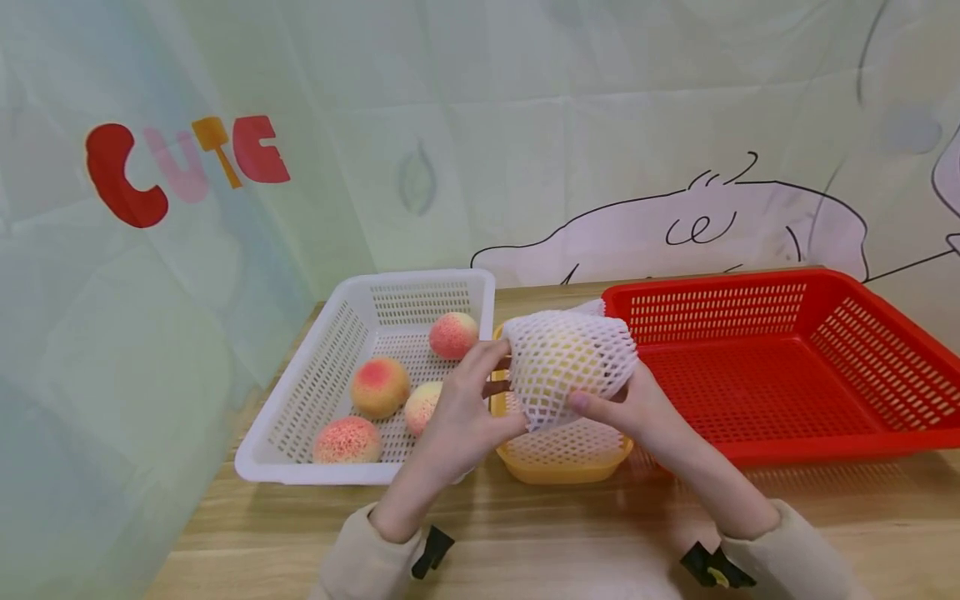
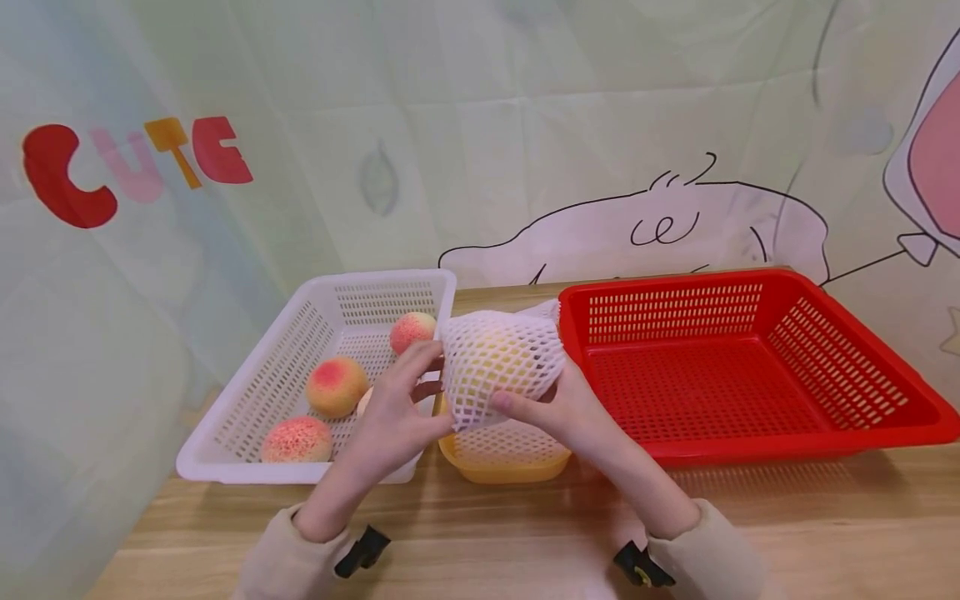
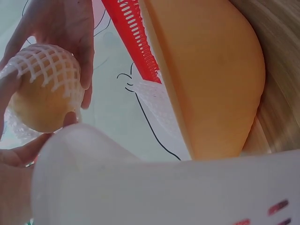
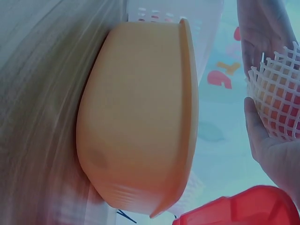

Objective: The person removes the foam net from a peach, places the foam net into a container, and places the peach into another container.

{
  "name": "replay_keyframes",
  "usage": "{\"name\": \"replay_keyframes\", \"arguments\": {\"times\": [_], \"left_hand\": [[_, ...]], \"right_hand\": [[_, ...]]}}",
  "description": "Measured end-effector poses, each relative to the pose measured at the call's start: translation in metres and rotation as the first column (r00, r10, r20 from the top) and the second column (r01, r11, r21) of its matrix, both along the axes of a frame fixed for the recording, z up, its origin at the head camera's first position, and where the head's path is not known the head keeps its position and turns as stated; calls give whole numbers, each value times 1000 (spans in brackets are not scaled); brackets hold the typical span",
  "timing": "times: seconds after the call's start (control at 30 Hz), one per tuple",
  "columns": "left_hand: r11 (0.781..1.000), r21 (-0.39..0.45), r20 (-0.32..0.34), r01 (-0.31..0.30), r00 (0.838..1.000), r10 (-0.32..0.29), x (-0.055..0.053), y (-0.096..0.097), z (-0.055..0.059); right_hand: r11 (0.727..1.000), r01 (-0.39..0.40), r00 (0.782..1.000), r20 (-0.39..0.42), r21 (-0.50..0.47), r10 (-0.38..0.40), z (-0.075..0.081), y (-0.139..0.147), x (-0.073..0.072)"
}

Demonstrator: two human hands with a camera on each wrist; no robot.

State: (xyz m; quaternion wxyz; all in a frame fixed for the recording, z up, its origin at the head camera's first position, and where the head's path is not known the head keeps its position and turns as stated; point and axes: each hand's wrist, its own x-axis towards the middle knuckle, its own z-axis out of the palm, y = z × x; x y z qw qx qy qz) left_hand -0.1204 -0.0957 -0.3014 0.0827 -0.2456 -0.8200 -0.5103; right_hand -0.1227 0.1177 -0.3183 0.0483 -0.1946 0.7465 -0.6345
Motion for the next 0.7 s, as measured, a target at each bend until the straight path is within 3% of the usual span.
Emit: {"name": "replay_keyframes", "arguments": {"times": [0.27, 0.53, 0.7], "left_hand": [[997, -77, -2, 1, 1000, -1, -1, 0, 0], [997, -77, -61, -13, 998, 8, 0, 0, -1], [997, -70, -64, -28, 998, 24, 1, 0, 0]], "right_hand": [[1000, -21, 1000, 15, -5, 21, -2, -4, 1], [999, -42, 999, 1, -9, 42, -2, -4, 1], [999, -30, 1000, -2, 9, 31, -1, -3, 1]]}}
